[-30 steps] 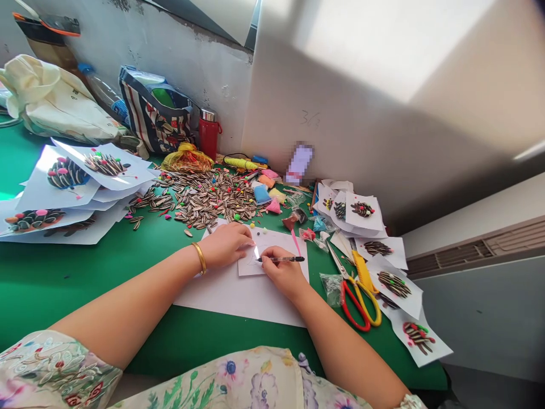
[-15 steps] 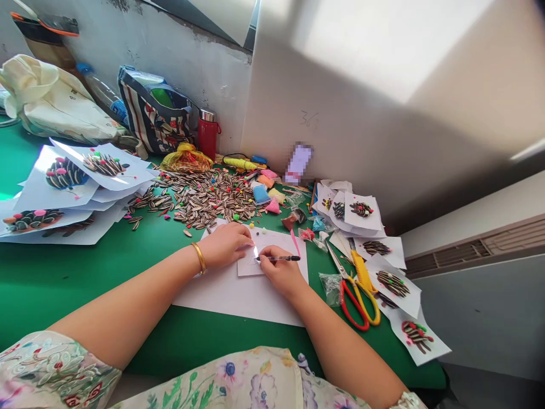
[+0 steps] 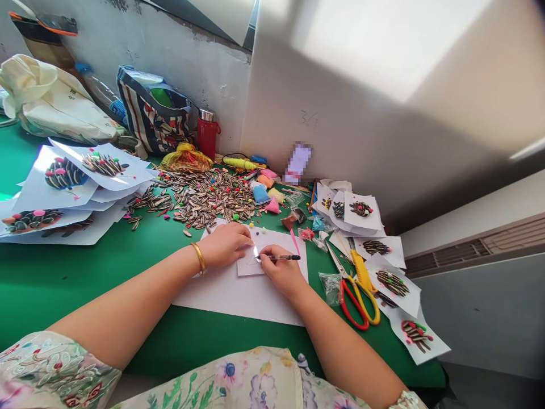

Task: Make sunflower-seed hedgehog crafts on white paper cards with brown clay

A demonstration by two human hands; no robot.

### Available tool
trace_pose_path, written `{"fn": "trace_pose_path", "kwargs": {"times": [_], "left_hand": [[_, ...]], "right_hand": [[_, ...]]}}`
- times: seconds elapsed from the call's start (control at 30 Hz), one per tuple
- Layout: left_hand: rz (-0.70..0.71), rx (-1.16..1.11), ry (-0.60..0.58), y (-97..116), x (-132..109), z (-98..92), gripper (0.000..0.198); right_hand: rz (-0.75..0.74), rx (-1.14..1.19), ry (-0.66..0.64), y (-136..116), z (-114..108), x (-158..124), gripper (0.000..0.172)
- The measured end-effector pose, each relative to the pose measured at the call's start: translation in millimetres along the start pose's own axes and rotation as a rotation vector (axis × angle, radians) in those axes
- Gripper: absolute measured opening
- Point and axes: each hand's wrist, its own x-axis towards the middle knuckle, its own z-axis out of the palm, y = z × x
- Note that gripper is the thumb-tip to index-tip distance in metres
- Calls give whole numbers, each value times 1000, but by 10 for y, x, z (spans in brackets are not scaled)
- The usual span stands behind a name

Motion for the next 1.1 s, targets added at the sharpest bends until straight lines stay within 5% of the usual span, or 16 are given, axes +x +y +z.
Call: {"fn": "trace_pose_path", "kwargs": {"times": [0.73, 1.1], "left_hand": [[7, -8, 9, -6, 3, 17, 28], [8, -20, 18, -14, -6, 14, 28]], "right_hand": [[-72, -38, -79, 5, 26, -45, 13], [-18, -34, -19, -20, 13, -27, 15]]}}
